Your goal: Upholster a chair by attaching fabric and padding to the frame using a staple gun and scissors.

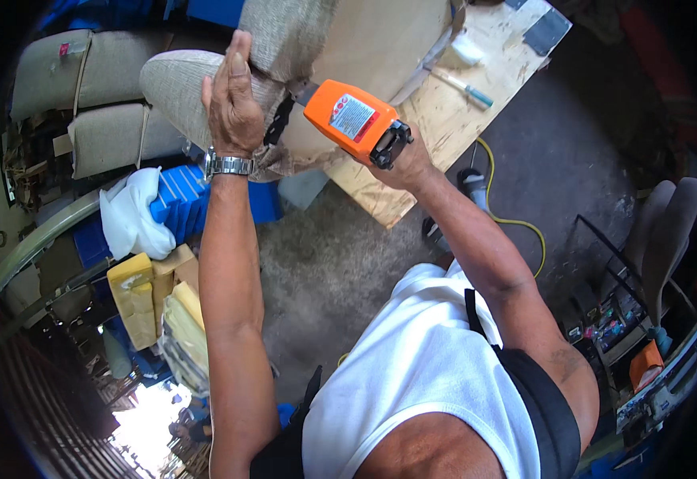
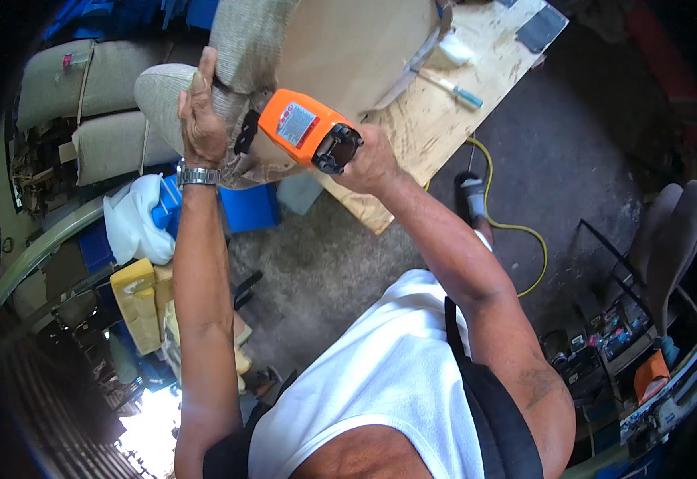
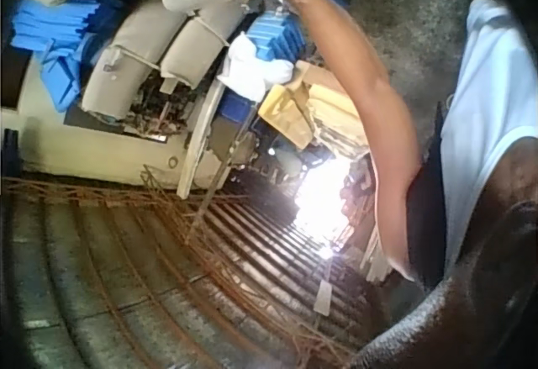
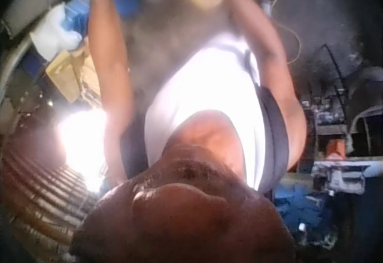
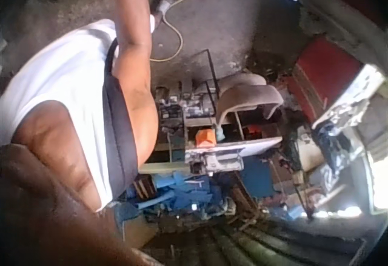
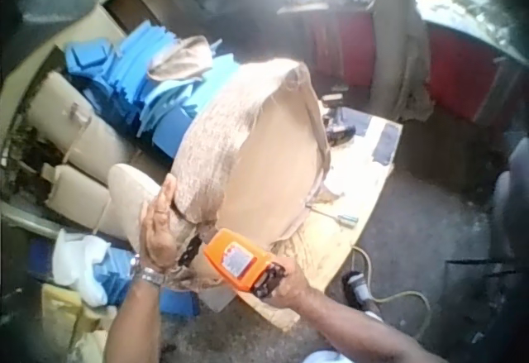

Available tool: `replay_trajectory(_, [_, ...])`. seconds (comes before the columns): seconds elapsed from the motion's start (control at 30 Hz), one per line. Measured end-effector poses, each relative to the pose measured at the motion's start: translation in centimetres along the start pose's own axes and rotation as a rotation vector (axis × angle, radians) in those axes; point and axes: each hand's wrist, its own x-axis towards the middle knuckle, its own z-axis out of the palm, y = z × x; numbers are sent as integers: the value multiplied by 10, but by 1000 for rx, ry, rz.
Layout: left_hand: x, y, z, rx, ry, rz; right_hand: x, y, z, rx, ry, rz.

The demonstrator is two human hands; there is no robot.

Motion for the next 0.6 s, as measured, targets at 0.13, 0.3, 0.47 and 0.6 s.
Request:
replay_trajectory(0.13, [-5,-5,-5,-213,54,-120,-12,-24,-56,96,-181,325])
replay_trajectory(0.3, [-12,-3,-3,-123,28,-181,-106,-34,-136,-314,-259,713])
replay_trajectory(0.47, [-13,15,-1,189,-15,-131,-192,21,-199,-231,-378,905])
replay_trajectory(0.6, [-9,29,2,158,93,-32,-165,58,-245,-414,-555,1027])
